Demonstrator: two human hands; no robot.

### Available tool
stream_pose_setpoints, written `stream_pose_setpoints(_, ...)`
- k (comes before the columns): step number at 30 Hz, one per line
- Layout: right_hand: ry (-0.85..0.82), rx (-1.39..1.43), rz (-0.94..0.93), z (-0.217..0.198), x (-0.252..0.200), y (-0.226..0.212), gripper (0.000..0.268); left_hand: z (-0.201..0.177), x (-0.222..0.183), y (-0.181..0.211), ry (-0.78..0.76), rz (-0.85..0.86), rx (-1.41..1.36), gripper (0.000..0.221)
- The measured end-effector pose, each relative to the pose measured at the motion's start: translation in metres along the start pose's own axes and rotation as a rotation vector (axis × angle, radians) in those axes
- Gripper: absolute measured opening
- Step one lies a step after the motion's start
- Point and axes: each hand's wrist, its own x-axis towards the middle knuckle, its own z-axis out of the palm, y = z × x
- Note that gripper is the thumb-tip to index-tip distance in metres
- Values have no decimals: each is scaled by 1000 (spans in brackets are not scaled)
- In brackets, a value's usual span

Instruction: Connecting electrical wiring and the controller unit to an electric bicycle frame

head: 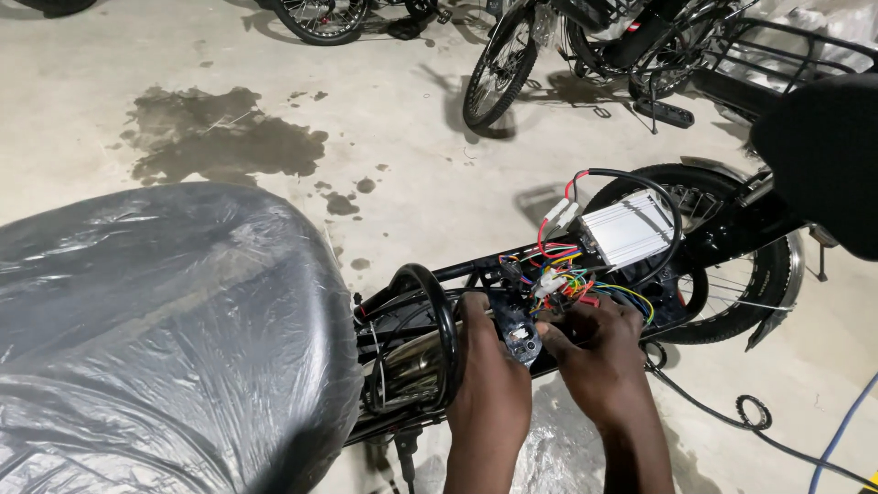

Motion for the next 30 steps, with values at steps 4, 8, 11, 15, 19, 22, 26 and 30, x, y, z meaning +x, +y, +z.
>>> stream_pose_setpoints(4,35,41,-80,5,3,8,21,-3,1,4,3,2,66,61)
stream_pose_setpoints(8,32,19,-96,5,4,9,21,-2,1,1,-28,-16,54,69)
stream_pose_setpoints(11,37,7,-114,5,4,12,22,-2,0,1,-16,16,79,71)
stream_pose_setpoints(15,36,-7,-125,4,1,9,20,-2,0,1,24,62,100,59)
stream_pose_setpoints(19,43,-20,-152,5,0,11,17,-2,-1,2,-22,-2,91,66)
stream_pose_setpoints(22,33,2,-135,2,-2,6,19,-2,-1,3,-16,-7,84,59)
stream_pose_setpoints(26,100,37,-175,8,-3,12,20,-5,-3,5,-72,-33,93,66)
stream_pose_setpoints(30,127,65,-205,9,-5,12,17,-4,-5,3,-60,52,130,71)
